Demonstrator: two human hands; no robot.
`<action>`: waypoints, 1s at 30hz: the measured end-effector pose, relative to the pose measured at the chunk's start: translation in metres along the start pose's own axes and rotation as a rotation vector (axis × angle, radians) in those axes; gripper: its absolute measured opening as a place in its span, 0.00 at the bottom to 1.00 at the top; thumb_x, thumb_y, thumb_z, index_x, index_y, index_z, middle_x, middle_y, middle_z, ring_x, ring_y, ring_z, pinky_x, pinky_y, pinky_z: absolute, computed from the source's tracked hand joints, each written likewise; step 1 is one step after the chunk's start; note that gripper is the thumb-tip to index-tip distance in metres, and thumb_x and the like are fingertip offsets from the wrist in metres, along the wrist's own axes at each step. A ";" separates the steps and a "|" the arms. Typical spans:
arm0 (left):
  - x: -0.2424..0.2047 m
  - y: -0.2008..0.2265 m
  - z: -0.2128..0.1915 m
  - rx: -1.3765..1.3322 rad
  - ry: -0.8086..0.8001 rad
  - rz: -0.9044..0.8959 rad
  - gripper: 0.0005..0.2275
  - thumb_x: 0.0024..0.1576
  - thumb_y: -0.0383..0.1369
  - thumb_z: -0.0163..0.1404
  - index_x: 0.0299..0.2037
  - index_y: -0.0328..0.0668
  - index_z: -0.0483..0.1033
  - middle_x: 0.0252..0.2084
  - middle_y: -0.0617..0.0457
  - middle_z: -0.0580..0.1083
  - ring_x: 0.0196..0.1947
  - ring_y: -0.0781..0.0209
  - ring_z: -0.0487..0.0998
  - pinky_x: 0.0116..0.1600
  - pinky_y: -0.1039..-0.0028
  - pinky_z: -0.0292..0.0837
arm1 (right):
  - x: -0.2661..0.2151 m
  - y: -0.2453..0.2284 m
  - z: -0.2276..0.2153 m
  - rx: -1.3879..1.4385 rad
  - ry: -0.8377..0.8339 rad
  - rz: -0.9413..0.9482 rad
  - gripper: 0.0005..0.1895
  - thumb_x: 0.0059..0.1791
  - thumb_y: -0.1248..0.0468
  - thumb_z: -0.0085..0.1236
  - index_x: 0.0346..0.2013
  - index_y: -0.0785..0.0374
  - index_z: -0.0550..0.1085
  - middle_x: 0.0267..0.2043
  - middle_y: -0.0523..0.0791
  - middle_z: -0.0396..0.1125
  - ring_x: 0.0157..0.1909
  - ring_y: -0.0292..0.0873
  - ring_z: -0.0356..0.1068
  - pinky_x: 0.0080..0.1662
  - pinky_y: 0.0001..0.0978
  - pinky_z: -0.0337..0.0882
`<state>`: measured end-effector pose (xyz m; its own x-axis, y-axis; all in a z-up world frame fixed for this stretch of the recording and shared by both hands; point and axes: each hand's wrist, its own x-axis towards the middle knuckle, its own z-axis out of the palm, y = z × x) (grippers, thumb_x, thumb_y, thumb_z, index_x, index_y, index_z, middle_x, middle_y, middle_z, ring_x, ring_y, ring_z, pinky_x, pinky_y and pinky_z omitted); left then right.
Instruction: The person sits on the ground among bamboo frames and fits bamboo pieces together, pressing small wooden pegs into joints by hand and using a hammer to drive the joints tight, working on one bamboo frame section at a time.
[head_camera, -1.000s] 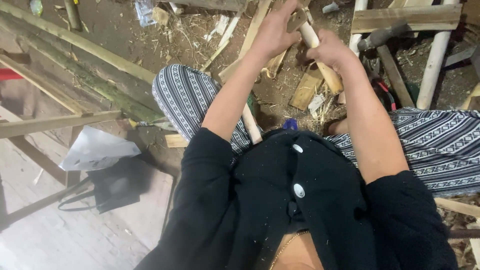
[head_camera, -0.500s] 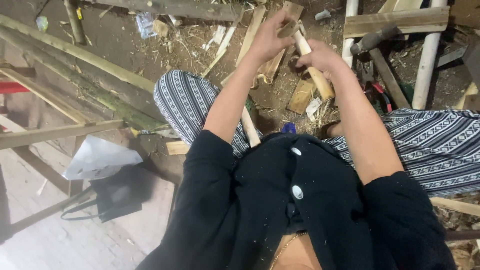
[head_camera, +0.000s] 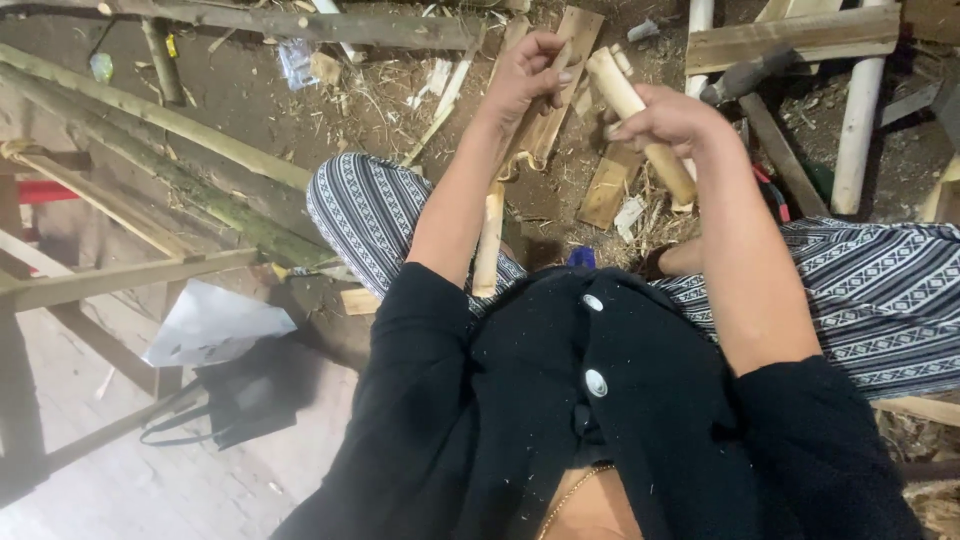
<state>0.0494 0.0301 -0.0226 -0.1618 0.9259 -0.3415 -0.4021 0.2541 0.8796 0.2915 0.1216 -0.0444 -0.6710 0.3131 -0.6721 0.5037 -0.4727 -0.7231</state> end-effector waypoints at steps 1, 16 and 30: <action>0.000 -0.001 -0.003 -0.027 -0.015 -0.006 0.19 0.47 0.17 0.64 0.48 0.35 0.76 0.36 0.45 0.82 0.18 0.62 0.76 0.20 0.80 0.69 | -0.004 -0.005 -0.005 -0.016 0.000 0.020 0.28 0.47 0.74 0.55 0.63 0.65 0.66 0.43 0.50 0.71 0.35 0.38 0.73 0.37 0.23 0.75; 0.002 -0.014 -0.026 -0.262 -0.046 -0.001 0.14 0.61 0.22 0.54 0.57 0.38 0.77 0.35 0.40 0.81 0.18 0.63 0.74 0.21 0.78 0.71 | -0.038 -0.059 0.034 -0.189 0.221 -0.013 0.22 0.53 0.66 0.53 0.62 0.63 0.66 0.45 0.48 0.69 0.34 0.36 0.68 0.36 0.24 0.73; 0.000 -0.026 -0.030 -0.086 0.019 0.016 0.15 0.60 0.23 0.57 0.57 0.44 0.79 0.37 0.46 0.81 0.22 0.63 0.76 0.26 0.77 0.77 | -0.029 -0.061 0.081 -0.195 0.234 0.061 0.20 0.58 0.60 0.47 0.65 0.61 0.65 0.37 0.43 0.67 0.27 0.33 0.65 0.30 0.20 0.71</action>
<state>0.0326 0.0150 -0.0557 -0.1857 0.9238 -0.3347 -0.4752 0.2137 0.8535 0.2364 0.0741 0.0320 -0.5046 0.4807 -0.7172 0.6494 -0.3361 -0.6822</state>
